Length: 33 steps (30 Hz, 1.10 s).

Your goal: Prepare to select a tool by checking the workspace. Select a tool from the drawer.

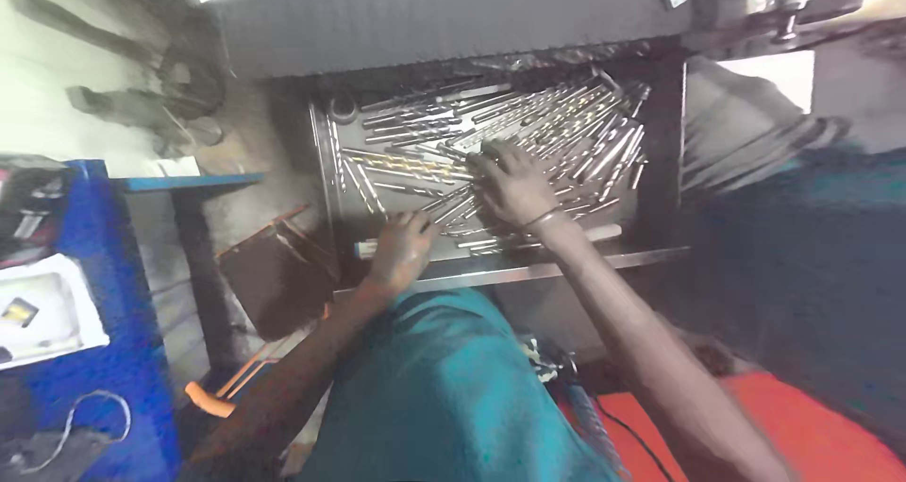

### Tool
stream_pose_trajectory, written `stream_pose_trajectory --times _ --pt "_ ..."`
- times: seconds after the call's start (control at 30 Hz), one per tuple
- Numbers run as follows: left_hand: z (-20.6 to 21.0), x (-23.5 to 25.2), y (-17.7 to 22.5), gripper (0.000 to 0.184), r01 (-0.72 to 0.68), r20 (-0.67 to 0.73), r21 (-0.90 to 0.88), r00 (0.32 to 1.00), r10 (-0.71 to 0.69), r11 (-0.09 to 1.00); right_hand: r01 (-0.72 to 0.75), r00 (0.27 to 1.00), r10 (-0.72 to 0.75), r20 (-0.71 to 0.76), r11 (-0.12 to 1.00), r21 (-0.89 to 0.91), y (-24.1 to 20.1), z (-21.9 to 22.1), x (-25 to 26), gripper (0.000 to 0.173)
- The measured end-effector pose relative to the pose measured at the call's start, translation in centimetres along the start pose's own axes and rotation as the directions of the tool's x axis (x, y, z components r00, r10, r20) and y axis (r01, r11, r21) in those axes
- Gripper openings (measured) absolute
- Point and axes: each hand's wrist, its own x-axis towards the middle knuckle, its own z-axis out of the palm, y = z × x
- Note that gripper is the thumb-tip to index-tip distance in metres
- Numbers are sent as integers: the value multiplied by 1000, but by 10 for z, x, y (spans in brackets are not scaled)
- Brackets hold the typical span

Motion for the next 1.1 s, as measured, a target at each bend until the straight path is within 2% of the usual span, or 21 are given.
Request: stream_pose_trajectory --times 0.13,0.23,0.3,0.37,0.47,0.67,0.8,0.93,1.1 --pt "-10 6 -6 22 26 4 -70 1000 -25 997 -1 1000 0 -18 1000 -26 2 12 -9 56" --pt "-26 29 -21 26 9 -161 -27 987 -13 1000 -25 1000 25 -8 999 -24 2 16 -16 57" --pt "-37 51 -34 42 35 -194 60 981 -23 998 -42 999 41 -10 999 -36 1 20 -20 58" --pt "-44 73 -45 64 100 -128 135 988 -83 986 -55 998 55 -3 998 -35 -2 22 -23 59" --pt "-29 96 -65 82 146 -94 235 987 -127 961 -80 997 80 4 996 -30 -4 27 -28 63" --pt "-20 85 -61 76 164 -95 266 985 -143 950 -99 994 100 -40 995 32 -4 33 -37 66" --pt "-33 85 -60 72 170 -108 229 983 -148 959 -89 993 94 -77 994 67 -3 36 -39 66" --pt "-41 103 -75 79 163 -170 295 979 -116 941 -85 991 93 -100 993 77 -4 41 -39 67" --pt "-44 128 -85 92 227 -168 393 971 -173 891 -102 988 111 -106 991 84 -8 40 -40 66"
